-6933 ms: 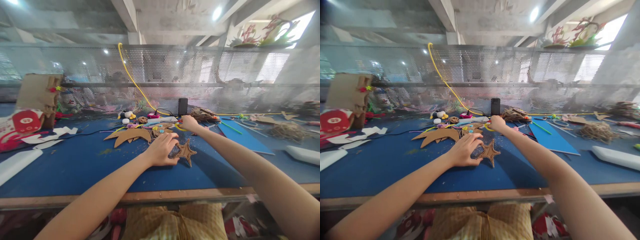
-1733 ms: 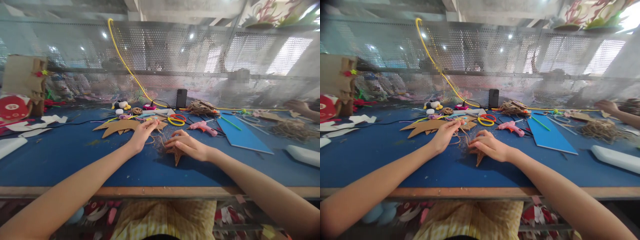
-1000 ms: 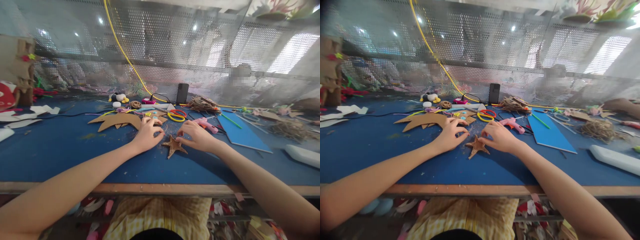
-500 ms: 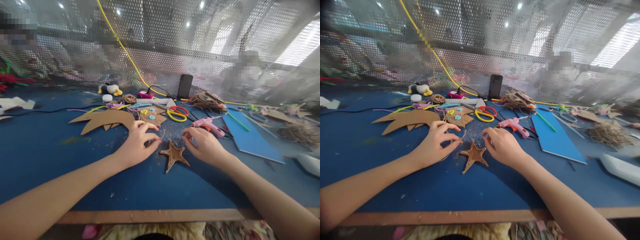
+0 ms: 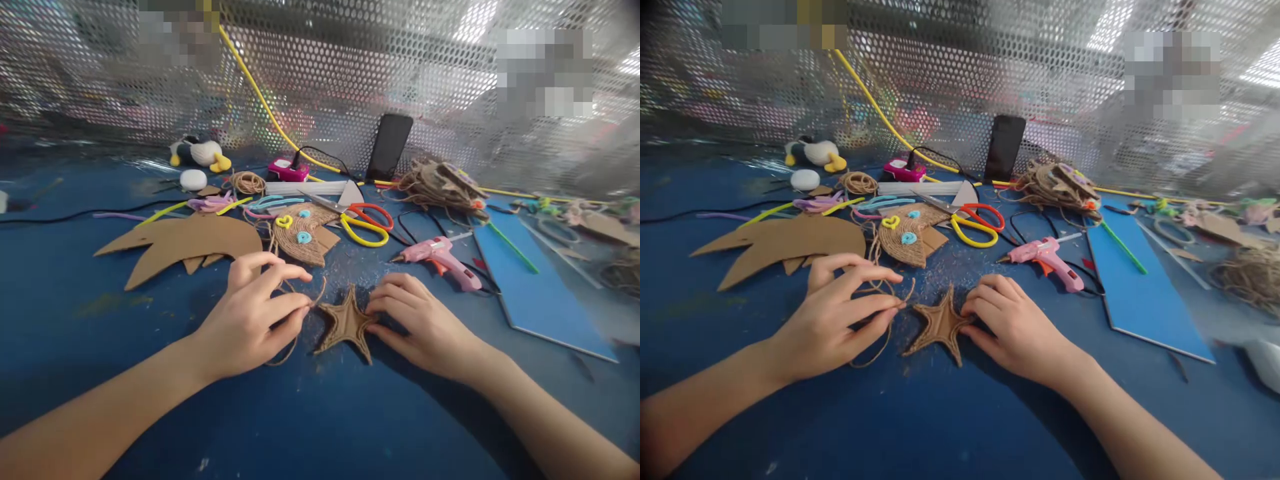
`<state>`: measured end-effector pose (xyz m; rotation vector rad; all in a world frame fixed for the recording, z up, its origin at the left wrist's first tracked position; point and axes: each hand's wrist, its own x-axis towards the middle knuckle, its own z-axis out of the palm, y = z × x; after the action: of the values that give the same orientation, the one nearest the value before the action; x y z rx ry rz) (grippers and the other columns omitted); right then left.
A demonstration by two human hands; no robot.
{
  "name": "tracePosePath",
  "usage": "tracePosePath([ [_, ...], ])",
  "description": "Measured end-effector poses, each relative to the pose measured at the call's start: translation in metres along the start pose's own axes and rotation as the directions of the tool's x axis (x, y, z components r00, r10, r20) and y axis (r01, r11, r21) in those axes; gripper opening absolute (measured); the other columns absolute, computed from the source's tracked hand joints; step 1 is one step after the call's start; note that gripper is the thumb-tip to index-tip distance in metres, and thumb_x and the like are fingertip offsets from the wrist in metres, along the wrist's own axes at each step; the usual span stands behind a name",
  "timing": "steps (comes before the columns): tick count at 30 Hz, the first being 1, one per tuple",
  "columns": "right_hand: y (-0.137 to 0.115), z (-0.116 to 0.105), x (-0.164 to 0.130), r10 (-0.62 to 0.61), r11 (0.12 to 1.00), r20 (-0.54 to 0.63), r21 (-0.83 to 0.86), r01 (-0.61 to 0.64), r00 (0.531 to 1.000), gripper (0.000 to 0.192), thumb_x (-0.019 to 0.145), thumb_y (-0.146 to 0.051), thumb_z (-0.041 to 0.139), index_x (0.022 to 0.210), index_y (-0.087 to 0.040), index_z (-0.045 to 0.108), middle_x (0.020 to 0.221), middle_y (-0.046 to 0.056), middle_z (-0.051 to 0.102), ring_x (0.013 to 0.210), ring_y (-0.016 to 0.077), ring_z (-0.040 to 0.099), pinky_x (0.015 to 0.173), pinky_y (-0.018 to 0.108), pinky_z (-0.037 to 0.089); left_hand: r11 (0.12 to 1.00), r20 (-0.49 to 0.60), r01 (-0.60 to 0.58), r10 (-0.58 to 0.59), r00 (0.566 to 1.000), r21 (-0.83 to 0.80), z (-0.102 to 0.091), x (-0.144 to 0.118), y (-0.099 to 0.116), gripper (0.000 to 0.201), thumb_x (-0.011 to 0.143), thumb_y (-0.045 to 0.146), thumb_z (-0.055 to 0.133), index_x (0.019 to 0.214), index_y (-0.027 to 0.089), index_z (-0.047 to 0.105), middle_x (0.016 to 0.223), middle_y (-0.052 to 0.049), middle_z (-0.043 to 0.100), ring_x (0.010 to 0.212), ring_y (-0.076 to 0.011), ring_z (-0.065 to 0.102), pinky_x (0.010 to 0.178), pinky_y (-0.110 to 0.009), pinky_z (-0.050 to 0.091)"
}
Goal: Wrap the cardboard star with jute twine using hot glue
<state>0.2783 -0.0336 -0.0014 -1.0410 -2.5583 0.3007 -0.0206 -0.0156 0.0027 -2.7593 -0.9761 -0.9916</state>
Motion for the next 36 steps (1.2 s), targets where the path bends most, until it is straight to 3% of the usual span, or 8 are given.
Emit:
tracePosePath([
  [3, 0.001, 0.006, 0.0, 0.042, 0.997, -0.193, -0.053, -0.054, 0.98, 0.014, 0.094, -0.022, 0.067, 0.107, -0.02, 0.062, 0.101, 0.005, 0.069, 0.105, 0.0224, 0.056, 0.095, 0.041, 0.05, 1.0, -0.034, 0.006, -0.006, 0.999, 0.014, -0.002, 0.001, -0.003, 0.014, 0.09, 0.012, 0.066, 0.089, 0.021, 0.076, 0.115, -0.008, 0.07, 0.111, -0.0302, 0.051, 0.099, -0.049, 0.041],
  [6, 0.0, 0.008, 0.002, 0.062, 0.995, -0.402, -0.05, -0.09, 0.913, 0.016, 0.09, -0.019, 0.073, 0.103, -0.02, 0.063, 0.094, 0.004, 0.07, 0.095, 0.0197, 0.06, 0.089, 0.038, 0.052, 1.0, -0.037, 0.018, -0.018, 0.999, 0.022, -0.003, 0.002, -0.006, 0.013, 0.09, 0.012, 0.067, 0.092, 0.021, 0.076, 0.116, -0.01, 0.07, 0.111, -0.0306, 0.052, 0.098, -0.049, 0.043],
  [8, -0.001, 0.008, 0.004, 0.068, 0.993, -0.486, -0.048, -0.105, 0.871, 0.017, 0.088, -0.015, 0.074, 0.099, -0.019, 0.062, 0.09, 0.004, 0.07, 0.09, 0.0181, 0.061, 0.084, 0.035, 0.053, 1.0, -0.036, 0.018, -0.017, 0.999, 0.025, -0.004, 0.001, -0.008, 0.013, 0.09, 0.013, 0.067, 0.092, 0.021, 0.077, 0.115, -0.01, 0.07, 0.111, -0.0308, 0.051, 0.097, -0.049, 0.043],
  [10, -0.002, 0.008, 0.005, 0.068, 0.993, -0.505, -0.049, -0.107, 0.86, 0.017, 0.087, -0.014, 0.075, 0.097, -0.019, 0.062, 0.088, 0.003, 0.07, 0.087, 0.0176, 0.062, 0.082, 0.035, 0.053, 0.999, -0.037, 0.021, -0.02, 0.999, 0.025, -0.003, 0.001, -0.008, 0.013, 0.09, 0.013, 0.067, 0.092, 0.021, 0.077, 0.115, -0.009, 0.07, 0.112, -0.0308, 0.05, 0.098, -0.048, 0.043],
  [16, 0.004, 0.007, 0.003, 0.015, 0.993, -0.449, -0.097, -0.065, 0.894, 0.022, 0.088, -0.018, 0.075, 0.107, -0.021, 0.065, 0.093, 0.005, 0.071, 0.094, 0.0209, 0.061, 0.087, 0.039, 0.053, 0.997, -0.044, 0.079, -0.08, 0.996, -0.024, -0.001, 0.001, -0.001, 0.014, 0.093, 0.014, 0.066, 0.092, 0.022, 0.078, 0.114, -0.007, 0.071, 0.112, -0.0293, 0.049, 0.101, -0.048, 0.039],
  [24, 0.014, 0.006, -0.004, -0.088, 0.986, -0.197, -0.154, 0.058, 0.976, 0.015, 0.094, -0.029, 0.067, 0.108, -0.025, 0.068, 0.106, 0.005, 0.073, 0.119, 0.0266, 0.054, 0.102, 0.044, 0.046, 0.974, -0.025, 0.197, -0.201, 0.979, -0.11, -0.002, 0.001, 0.008, 0.018, 0.095, 0.014, 0.062, 0.09, 0.022, 0.078, 0.115, -0.006, 0.07, 0.113, -0.0267, 0.049, 0.102, -0.046, 0.038],
  [30, 0.011, 0.007, -0.003, -0.076, 0.99, -0.076, -0.127, 0.066, 0.994, 0.016, 0.097, -0.033, 0.062, 0.108, -0.023, 0.07, 0.108, 0.007, 0.071, 0.122, 0.0262, 0.055, 0.099, 0.043, 0.049, 0.968, 0.021, 0.201, -0.2, 0.98, -0.147, 0.0, -0.001, 0.011, 0.019, 0.096, 0.016, 0.06, 0.091, 0.023, 0.077, 0.116, -0.006, 0.069, 0.115, -0.0277, 0.047, 0.101, -0.047, 0.039],
  [36, 0.005, -0.001, -0.002, -0.151, 0.985, 0.025, -0.076, 0.152, 0.988, 0.018, 0.097, -0.026, 0.059, 0.112, -0.02, 0.067, 0.114, 0.007, 0.07, 0.123, 0.0264, 0.05, 0.105, 0.047, 0.043, 0.986, 0.021, 0.145, -0.144, 0.989, -0.084, 0.0, 0.001, 0.01, 0.02, 0.097, 0.016, 0.06, 0.093, 0.024, 0.078, 0.115, -0.007, 0.069, 0.113, -0.0286, 0.047, 0.1, -0.05, 0.039],
])
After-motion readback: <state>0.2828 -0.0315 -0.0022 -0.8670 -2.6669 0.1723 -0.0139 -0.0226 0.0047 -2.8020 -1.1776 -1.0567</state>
